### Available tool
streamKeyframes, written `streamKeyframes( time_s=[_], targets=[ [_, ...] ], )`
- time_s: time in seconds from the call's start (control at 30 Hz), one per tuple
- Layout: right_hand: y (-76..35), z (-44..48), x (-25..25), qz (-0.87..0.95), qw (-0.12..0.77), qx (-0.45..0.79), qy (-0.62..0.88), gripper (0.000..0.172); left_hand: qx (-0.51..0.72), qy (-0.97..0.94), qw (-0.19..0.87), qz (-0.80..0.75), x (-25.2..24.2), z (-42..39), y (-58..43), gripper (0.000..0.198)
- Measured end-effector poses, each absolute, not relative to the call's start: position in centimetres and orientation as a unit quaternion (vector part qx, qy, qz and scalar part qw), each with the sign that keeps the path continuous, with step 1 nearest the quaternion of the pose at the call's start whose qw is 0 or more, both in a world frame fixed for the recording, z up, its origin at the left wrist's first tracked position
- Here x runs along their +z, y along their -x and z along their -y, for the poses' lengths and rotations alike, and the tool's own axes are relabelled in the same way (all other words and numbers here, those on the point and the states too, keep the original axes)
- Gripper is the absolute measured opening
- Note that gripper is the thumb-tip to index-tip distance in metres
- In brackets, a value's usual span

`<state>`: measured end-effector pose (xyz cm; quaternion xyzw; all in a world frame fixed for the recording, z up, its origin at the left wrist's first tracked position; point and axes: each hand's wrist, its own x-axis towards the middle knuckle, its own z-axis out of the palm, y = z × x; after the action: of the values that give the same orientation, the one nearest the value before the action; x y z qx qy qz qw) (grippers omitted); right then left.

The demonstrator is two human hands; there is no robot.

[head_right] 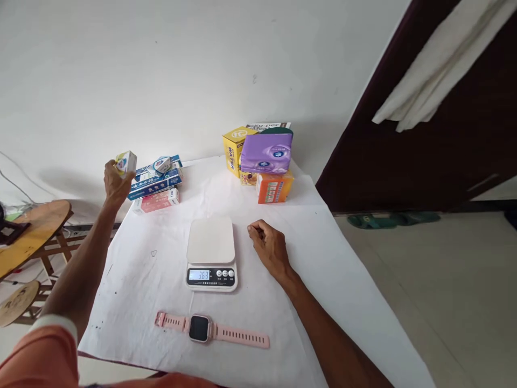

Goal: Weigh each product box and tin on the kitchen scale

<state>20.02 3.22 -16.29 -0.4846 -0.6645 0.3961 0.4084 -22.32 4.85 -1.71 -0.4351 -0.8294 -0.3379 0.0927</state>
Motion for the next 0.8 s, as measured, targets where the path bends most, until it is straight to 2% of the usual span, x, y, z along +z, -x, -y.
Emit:
streamKeyframes(
  time_s=[0.13, 0.3, 0.4, 0.5, 0.67, 0.73, 0.8],
  targets=[
    [-20.0, -3.3, -16.5, 0.664, 0.412, 0.392, 0.485, 0.031, -0.358, 0.541, 0.080, 0.757, -3.0, 0.7, 17.0, 0.076],
    [-19.9, -3.3, -16.9, 0.663, 0.420, 0.389, 0.483, 0.028, -0.318, 0.690, -0.084, 0.645, -7.1, 4.7, 9.3, 0.076],
    [-20.0, -3.3, -16.9, 0.665, 0.424, 0.383, 0.480, 0.027, -0.257, 0.748, -0.144, 0.595, -9.4, 5.7, 6.2, 0.073],
    [-19.9, -3.2, -16.9, 0.669, 0.432, 0.373, 0.476, 0.027, -0.209, 0.774, -0.163, 0.575, -10.7, 6.1, 4.7, 0.072],
    [-19.9, -3.2, -16.8, 0.681, 0.430, 0.365, 0.467, 0.026, -0.202, 0.781, -0.153, 0.571, -10.9, 6.3, 4.9, 0.076],
    [-19.8, -3.2, -16.8, 0.681, 0.428, 0.367, 0.467, 0.026, -0.225, 0.769, -0.161, 0.577, -11.0, 6.4, 5.5, 0.079],
    [-19.8, -3.1, -16.8, 0.681, 0.425, 0.370, 0.468, 0.026, -0.291, 0.730, -0.173, 0.593, -11.5, 6.3, 6.3, 0.073]
  ],
)
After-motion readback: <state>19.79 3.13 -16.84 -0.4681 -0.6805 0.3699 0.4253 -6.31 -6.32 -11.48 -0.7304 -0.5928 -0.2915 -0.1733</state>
